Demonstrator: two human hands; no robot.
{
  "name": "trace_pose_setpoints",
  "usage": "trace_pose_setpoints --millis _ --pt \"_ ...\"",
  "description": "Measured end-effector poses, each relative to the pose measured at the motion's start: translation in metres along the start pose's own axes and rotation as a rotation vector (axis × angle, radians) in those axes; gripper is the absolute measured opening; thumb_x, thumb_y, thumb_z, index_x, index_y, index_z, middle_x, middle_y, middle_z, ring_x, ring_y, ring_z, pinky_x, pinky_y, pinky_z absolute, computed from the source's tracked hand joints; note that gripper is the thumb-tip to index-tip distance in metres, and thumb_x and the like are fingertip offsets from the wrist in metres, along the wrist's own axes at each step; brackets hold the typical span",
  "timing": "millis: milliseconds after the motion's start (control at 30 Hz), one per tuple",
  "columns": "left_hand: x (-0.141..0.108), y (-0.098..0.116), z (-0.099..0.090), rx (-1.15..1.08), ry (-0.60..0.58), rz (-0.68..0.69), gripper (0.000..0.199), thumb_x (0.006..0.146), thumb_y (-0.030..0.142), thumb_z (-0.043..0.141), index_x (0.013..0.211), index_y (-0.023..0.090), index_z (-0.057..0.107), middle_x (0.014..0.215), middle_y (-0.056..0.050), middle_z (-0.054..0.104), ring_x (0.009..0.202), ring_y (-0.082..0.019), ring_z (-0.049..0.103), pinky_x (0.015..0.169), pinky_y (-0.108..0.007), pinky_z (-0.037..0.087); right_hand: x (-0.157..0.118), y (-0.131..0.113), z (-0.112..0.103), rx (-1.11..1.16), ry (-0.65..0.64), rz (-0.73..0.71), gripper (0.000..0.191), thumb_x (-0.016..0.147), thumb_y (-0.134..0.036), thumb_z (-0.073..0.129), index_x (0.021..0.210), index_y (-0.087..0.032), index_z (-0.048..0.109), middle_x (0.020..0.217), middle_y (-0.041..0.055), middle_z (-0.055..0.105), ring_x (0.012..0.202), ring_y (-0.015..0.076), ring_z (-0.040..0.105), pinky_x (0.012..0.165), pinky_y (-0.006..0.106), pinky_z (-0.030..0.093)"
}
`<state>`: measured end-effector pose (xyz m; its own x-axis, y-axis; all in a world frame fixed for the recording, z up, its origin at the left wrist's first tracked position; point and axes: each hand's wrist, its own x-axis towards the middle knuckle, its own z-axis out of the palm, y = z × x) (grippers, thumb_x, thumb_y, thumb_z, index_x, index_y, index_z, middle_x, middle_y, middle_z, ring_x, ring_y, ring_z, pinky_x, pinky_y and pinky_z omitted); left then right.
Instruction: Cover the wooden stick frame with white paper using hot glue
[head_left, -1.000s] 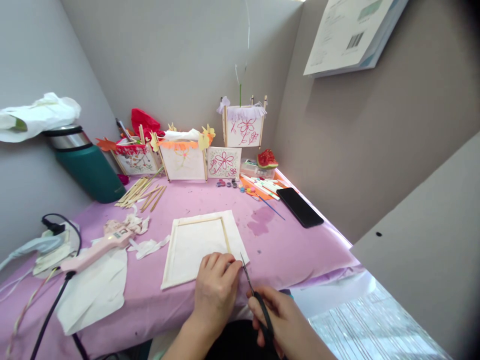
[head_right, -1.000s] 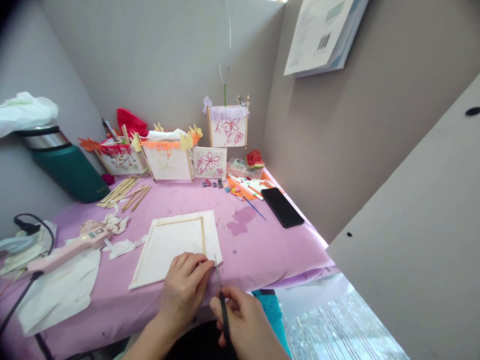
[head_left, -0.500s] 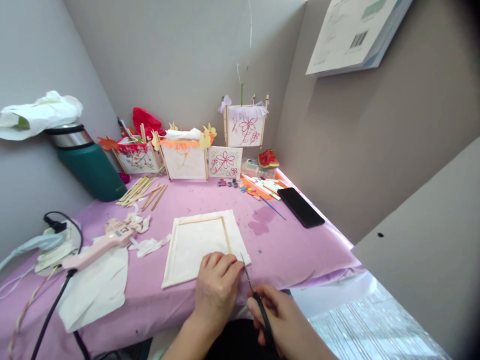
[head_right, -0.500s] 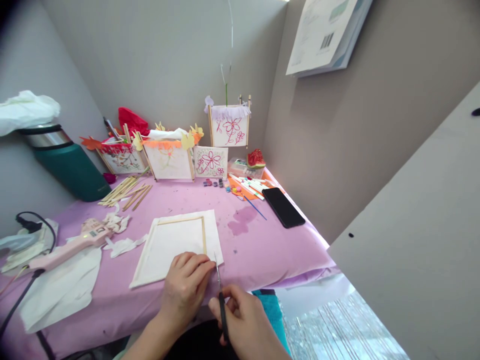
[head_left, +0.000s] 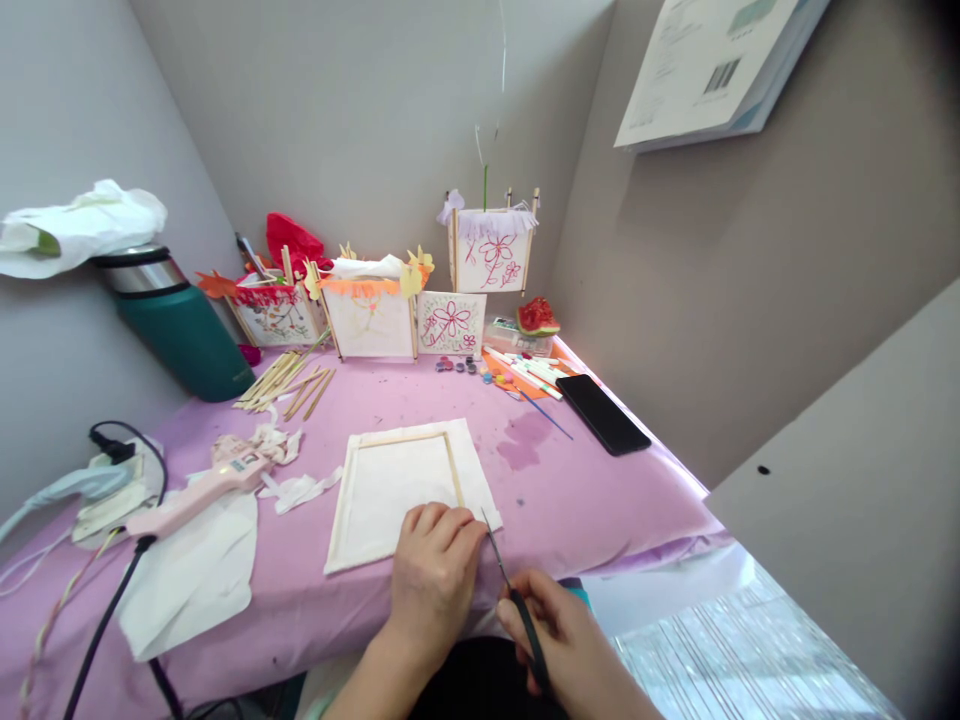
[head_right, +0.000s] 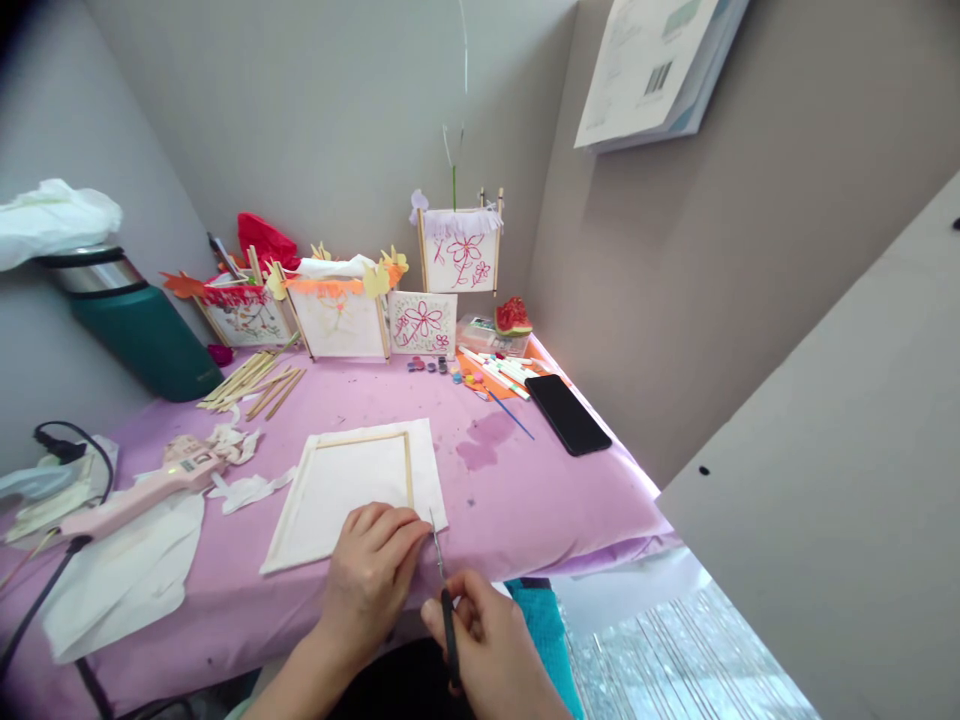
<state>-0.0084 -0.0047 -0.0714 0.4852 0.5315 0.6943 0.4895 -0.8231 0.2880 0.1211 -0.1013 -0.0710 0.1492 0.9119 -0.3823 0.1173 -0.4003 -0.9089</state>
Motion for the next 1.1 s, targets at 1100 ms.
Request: trace_pose_setpoints --millis 1100 --pt "-0.009 0.003 -0.002 -0.103 0.011 -0.031 0.012 0.09 0.012 0.051 0.091 0.017 0.061 0.085 -0.005 0.063 0.079 -0.019 0.05 0.073 -0.036 0.037 0.005 -0.029 -0.003 -0.057 -0.065 0.009 0.039 0.083 -0.056 0.053 0.083 -0.017 0.051 0.061 -0.0033 0.055 0.042 0.0064 0.047 0.035 0.017 0.028"
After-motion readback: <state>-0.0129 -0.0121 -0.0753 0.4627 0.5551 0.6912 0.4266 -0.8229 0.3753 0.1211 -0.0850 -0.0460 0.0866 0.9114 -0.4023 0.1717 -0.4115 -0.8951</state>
